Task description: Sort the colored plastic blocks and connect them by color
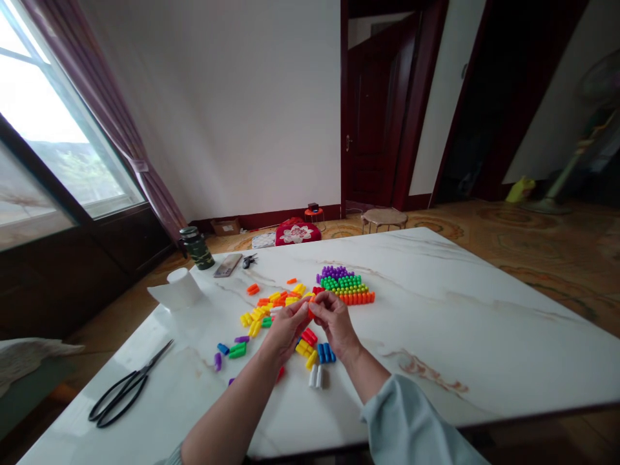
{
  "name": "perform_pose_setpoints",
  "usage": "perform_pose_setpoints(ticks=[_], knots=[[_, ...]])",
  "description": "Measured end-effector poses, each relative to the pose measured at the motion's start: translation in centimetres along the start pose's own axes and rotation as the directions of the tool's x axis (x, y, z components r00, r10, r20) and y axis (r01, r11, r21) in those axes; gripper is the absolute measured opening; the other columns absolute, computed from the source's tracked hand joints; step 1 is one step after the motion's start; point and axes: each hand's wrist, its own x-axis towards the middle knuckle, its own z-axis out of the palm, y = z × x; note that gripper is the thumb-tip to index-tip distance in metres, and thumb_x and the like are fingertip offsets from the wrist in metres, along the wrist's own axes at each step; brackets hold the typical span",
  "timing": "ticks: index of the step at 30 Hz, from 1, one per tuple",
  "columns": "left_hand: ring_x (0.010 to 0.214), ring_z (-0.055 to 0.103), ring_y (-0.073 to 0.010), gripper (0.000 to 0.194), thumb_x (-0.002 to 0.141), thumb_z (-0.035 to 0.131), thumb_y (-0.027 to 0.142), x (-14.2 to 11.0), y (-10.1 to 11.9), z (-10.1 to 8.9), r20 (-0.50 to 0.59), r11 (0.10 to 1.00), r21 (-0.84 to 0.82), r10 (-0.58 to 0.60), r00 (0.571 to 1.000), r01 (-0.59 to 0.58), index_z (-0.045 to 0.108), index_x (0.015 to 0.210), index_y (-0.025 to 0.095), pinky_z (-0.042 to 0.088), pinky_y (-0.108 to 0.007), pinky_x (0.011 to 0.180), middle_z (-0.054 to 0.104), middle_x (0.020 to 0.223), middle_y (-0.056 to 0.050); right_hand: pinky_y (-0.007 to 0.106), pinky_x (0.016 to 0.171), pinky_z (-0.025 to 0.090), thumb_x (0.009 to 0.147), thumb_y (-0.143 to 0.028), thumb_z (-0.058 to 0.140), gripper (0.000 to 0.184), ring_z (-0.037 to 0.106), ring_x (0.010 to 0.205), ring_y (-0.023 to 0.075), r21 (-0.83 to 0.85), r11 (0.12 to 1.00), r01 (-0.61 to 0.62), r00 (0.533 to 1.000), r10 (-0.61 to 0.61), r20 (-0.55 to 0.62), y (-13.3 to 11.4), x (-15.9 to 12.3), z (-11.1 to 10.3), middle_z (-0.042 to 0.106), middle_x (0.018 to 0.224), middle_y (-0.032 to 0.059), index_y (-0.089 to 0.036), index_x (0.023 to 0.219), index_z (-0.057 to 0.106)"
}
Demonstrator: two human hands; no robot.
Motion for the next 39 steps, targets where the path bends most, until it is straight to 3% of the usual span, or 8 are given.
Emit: perform_pose_setpoints(ticks=[4,7,12,16,21,28,33,39], knots=[[0.084,0.069,-0.0196,0.061,0.062,0.085,0.046,0.2,-0.1,-0.5,-0.055,0.998,0.036,-0.049,0.997,0.051,0.069,0.11,0.011,0.055,-0.03,0.079,0.073,0.096,-0.01,0.021,0.048,0.031,0.056,-0.028,0.082,0.03,0.039,0.049,0.0063,0.032,0.999,-0.019,1.0,0.019,-0.009,0.0,0.2,-0.3,0.045,0.054,-0.0092,-0.02,0.073,0.059],[0.076,0.068,-0.0179,0.062,0.06,0.086,0.037,0.7,-0.1,-1.4,-0.181,0.952,0.301,0.118,0.976,-0.06,0.068,0.114,0.013,0.055,-0.028,0.072,0.073,0.096,-0.009,0.021,0.049,0.035,0.059,-0.032,0.081,0.031,0.042,0.05,0.0069,-0.061,0.998,-0.018,0.999,0.016,-0.027,0.1,0.5,-0.5,0.05,0.058,-0.0079,-0.019,0.079,0.062],[0.078,0.068,-0.0189,0.041,0.065,0.077,0.018,1.2,0.0,-3.0,-0.087,0.616,0.763,0.4,0.912,-0.197,0.073,0.105,0.018,0.055,-0.028,0.072,0.075,0.088,-0.004,0.023,0.052,0.041,0.069,-0.036,0.074,0.026,0.048,0.056,0.0094,-0.471,0.873,0.126,0.992,-0.113,0.056,0.6,1.1,-1.3,0.061,0.07,-0.0015,-0.017,0.085,0.067],[0.079,0.069,-0.0189,0.047,0.068,0.071,0.012,1.1,0.0,-3.1,-0.023,0.395,0.904,0.427,0.904,-0.164,0.07,0.114,0.019,0.055,-0.03,0.077,0.075,0.09,-0.004,0.027,0.061,0.05,0.068,-0.03,0.075,0.027,0.056,0.063,0.0118,-0.691,0.676,0.255,0.965,-0.227,0.134,1.1,1.2,-1.7,0.065,0.088,0.0031,-0.018,0.091,0.068],[0.089,0.069,-0.0213,0.064,0.064,0.06,-0.001,1.1,-0.2,-2.7,0.02,0.251,0.961,0.365,0.931,-0.119,0.064,0.124,0.02,0.053,-0.033,0.084,0.074,0.096,-0.006,0.028,0.061,0.053,0.071,-0.016,0.069,0.021,0.061,0.068,0.0141,-0.788,0.497,0.364,0.925,-0.293,0.243,1.8,0.8,-1.5,0.064,0.096,0.006,-0.018,0.092,0.067],[0.079,0.069,-0.016,0.067,0.071,0.059,0.005,1.5,-0.8,-3.4,0.033,0.333,0.933,0.307,0.951,-0.139,0.051,0.136,0.019,0.055,-0.03,0.078,0.073,0.094,-0.004,0.029,0.066,0.052,0.075,-0.023,0.063,0.02,0.063,0.066,0.0151,-0.877,0.357,0.321,0.918,-0.345,0.196,2.0,2.5,-4.5,0.07,0.091,0.0065,-0.017,0.094,0.067],[0.084,0.07,-0.0172,0.054,0.075,0.06,0.011,1.6,-0.8,-4.1,0.033,0.363,0.921,0.281,0.959,-0.138,0.058,0.128,0.017,0.055,-0.031,0.082,0.074,0.095,-0.004,0.03,0.069,0.05,0.071,-0.028,0.064,0.018,0.065,0.071,0.0202,-0.969,0.231,-0.093,0.891,-0.415,-0.184,1.4,4.3,-11.0,0.072,0.081,0.0079,-0.016,0.084,0.067],[0.084,0.07,-0.0179,0.044,0.077,0.061,0.013,1.6,-0.7,-4.2,0.064,0.3,0.944,0.242,0.968,-0.138,0.064,0.121,0.017,0.054,-0.03,0.082,0.075,0.094,-0.006,0.029,0.07,0.048,0.068,-0.028,0.064,0.015,0.065,0.072,0.0208,-0.978,0.191,-0.084,0.896,-0.416,-0.159,3.0,5.0,-13.2,0.071,0.078,0.0075,-0.017,0.078,0.066]])
